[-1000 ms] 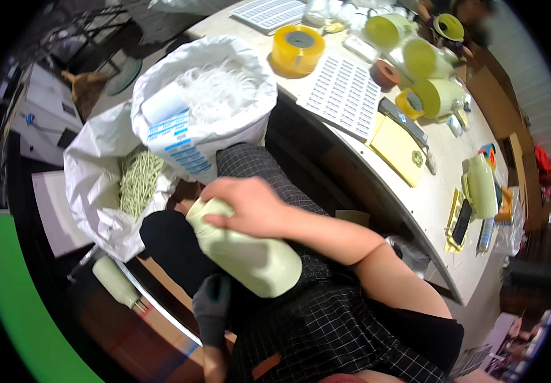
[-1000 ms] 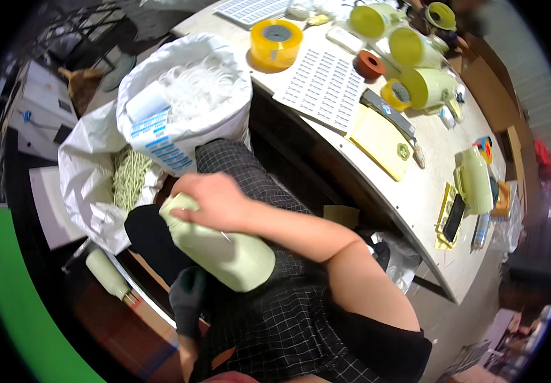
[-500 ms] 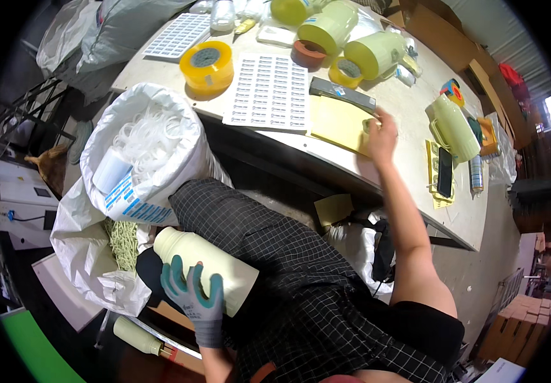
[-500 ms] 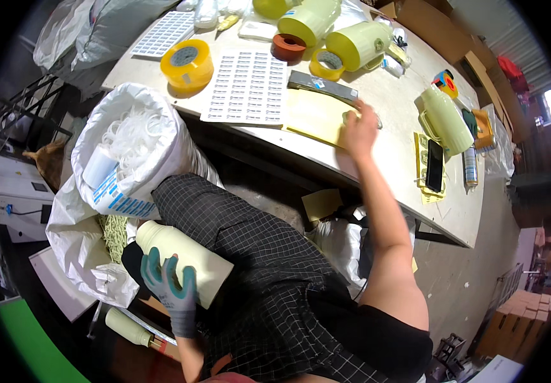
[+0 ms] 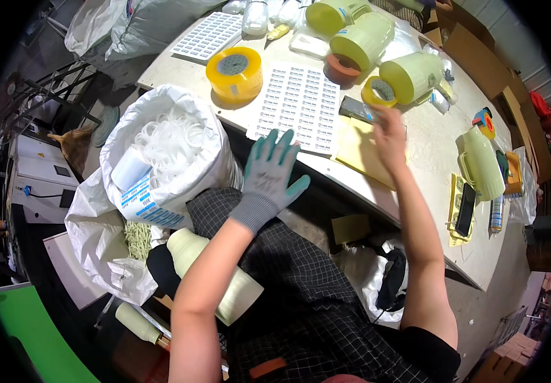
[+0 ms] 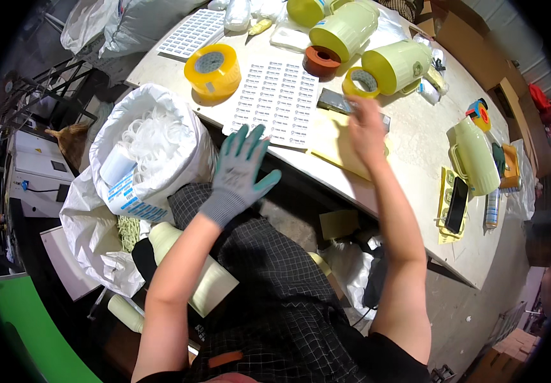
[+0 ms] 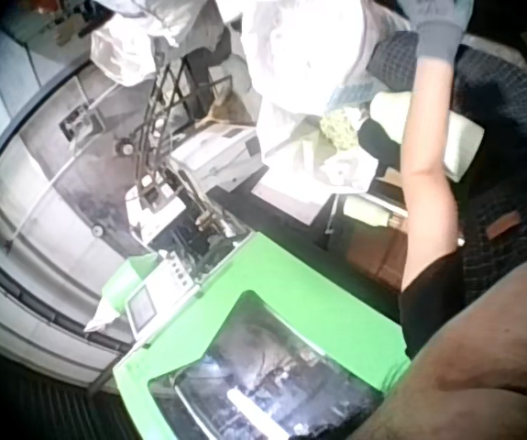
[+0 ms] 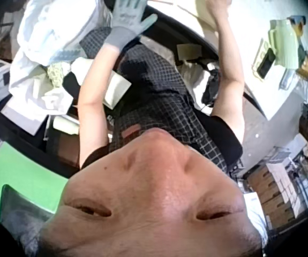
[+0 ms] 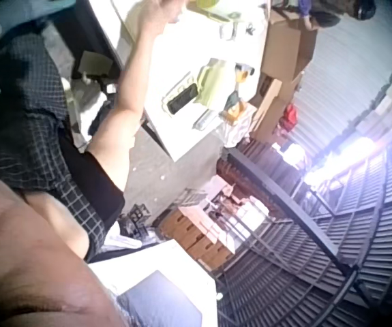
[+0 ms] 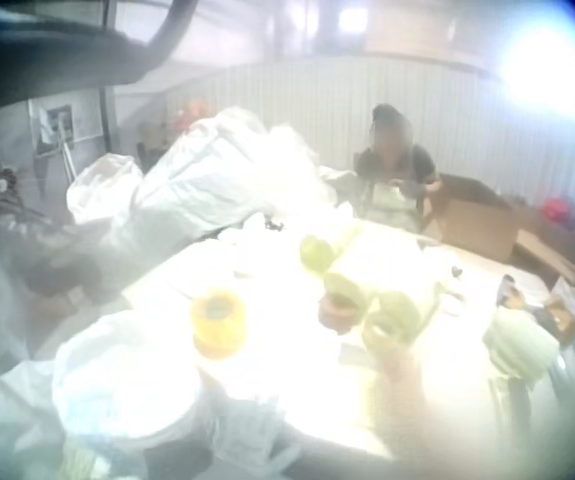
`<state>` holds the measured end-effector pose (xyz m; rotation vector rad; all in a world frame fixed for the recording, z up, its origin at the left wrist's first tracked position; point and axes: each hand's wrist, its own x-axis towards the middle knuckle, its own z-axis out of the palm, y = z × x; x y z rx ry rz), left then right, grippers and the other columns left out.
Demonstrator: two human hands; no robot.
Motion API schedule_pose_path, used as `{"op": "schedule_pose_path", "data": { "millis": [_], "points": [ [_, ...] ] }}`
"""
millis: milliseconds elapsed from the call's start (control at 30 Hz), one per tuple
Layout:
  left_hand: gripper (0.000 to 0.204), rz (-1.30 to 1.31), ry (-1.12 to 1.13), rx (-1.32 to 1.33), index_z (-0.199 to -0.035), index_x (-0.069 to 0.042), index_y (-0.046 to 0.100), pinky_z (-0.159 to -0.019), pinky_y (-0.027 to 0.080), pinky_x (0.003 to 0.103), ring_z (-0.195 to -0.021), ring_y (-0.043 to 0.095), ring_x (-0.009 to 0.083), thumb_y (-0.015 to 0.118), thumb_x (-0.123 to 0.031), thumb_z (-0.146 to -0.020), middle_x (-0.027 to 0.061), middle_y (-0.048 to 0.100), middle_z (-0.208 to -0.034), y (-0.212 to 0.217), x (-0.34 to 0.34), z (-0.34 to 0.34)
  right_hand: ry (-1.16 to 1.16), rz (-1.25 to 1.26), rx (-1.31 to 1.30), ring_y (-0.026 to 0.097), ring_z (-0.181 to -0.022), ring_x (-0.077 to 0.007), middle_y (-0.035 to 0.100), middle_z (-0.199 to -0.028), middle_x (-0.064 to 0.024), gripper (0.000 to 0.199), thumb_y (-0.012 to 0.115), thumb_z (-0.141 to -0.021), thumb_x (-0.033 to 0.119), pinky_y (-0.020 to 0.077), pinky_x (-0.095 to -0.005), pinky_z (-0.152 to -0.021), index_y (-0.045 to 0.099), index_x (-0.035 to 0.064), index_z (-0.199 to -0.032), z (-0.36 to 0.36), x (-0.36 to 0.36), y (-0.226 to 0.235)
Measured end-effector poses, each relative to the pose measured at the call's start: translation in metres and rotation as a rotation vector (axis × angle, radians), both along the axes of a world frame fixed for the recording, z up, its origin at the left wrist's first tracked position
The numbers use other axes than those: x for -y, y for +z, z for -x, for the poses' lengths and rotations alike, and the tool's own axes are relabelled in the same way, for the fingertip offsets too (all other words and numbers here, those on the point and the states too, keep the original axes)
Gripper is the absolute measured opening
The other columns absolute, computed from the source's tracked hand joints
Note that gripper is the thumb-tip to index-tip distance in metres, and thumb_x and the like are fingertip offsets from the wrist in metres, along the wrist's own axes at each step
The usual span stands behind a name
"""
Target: The person places a plastic ring onto the neck of a plastic jug, then peels and applies a small rectangular sticker and a circular green label to the side of the jug.
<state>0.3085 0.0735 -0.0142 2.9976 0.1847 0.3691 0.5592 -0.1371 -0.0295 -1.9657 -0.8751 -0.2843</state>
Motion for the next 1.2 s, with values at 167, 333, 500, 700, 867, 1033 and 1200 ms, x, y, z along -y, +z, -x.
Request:
{"op": "schedule_pose_path", "data": {
  "millis": [167,333,500,700,867,1033,1200],
  "points": [
    [0.087,0.045,0.012,0.083,-0.154,-0.007,0.048,-0.129,0.02,0.056,-0.154,0.033,0.0374,0.065,-0.065,-0.091,0.0156,0.041,-0.163,-0.058,-0.008,-0.047,0.079,0.189,0.143,0.067,-0.099,-0.028,0.063,-0.104,-0.0072,0.021,0.075,-0.094,0.027,0.0554,-0.0409,-0.081,0.077,0.0208,-0.113,0.01,-0.138,-0.007],
    [0.084,0.11,0.002,0.081,-0.151,-0.007,0.052,-0.13,0.019,0.056,-0.154,0.032,0.0348,0.069,-0.061,-0.09,0.0137,0.042,-0.162,-0.058,-0.002,-0.055,0.012,0.376,0.213,0.066,-0.102,-0.0285,0.064,-0.106,-0.0074,0.02,0.071,-0.097,0.033,0.0556,-0.0432,-0.083,0.078,0.0209,-0.111,-0.022,-0.199,-0.02],
    [0.083,0.135,0.022,0.07,-0.152,-0.008,0.052,-0.131,0.017,0.056,-0.155,0.03,0.0337,0.069,-0.06,-0.09,0.0133,0.041,-0.163,-0.06,-0.006,-0.048,-0.105,0.408,0.208,0.063,-0.105,-0.0262,0.062,-0.105,-0.0064,0.016,0.073,-0.093,0.029,0.0575,-0.0418,-0.083,0.078,0.0204,-0.106,-0.018,-0.223,-0.028],
    [0.084,0.131,0.021,0.003,-0.156,-0.009,0.046,-0.132,0.015,0.056,-0.158,0.027,0.0336,0.067,-0.06,-0.092,0.0131,0.038,-0.165,-0.059,-0.006,-0.048,-0.175,0.393,0.257,0.062,-0.105,-0.0271,0.061,-0.104,-0.0067,0.017,0.072,-0.094,0.027,0.0574,-0.042,-0.082,0.078,0.0208,-0.108,-0.011,-0.226,-0.03],
    [0.084,0.107,0.03,-0.012,-0.158,-0.009,0.044,-0.132,0.012,0.056,-0.159,0.025,0.034,0.063,-0.062,-0.095,0.013,0.036,-0.167,-0.057,-0.005,-0.049,-0.147,0.396,0.052,0.066,-0.106,-0.0279,0.067,-0.111,-0.0107,0.026,0.067,-0.098,0.023,0.0572,-0.0407,-0.087,0.081,0.0199,-0.119,-0.023,-0.229,-0.021],
    [0.086,0.084,0.019,-0.088,-0.159,-0.009,0.044,-0.131,0.013,0.056,-0.159,0.025,0.0345,0.061,-0.063,-0.095,0.0143,0.038,-0.166,-0.048,-0.003,-0.055,0.079,-0.171,-0.388,0.067,-0.1,-0.0229,0.073,-0.113,-0.0158,0.032,0.065,-0.101,0.022,0.0505,-0.0362,-0.094,0.078,0.008,-0.127,-0.045,-0.217,-0.006],
    [0.071,-0.039,0.006,-0.282,-0.134,-0.006,0.069,-0.126,0.022,0.055,-0.145,0.047,0.0369,0.062,-0.064,-0.093,0.0156,0.063,-0.143,0.005,0.008,-0.017,0.38,-0.089,-0.279,0.055,-0.098,-0.0188,0.056,-0.099,-0.007,0.033,0.065,-0.101,0.013,0.0454,-0.0305,-0.092,0.076,0.01,-0.132,0.064,-0.192,0.016]
  ]
}}
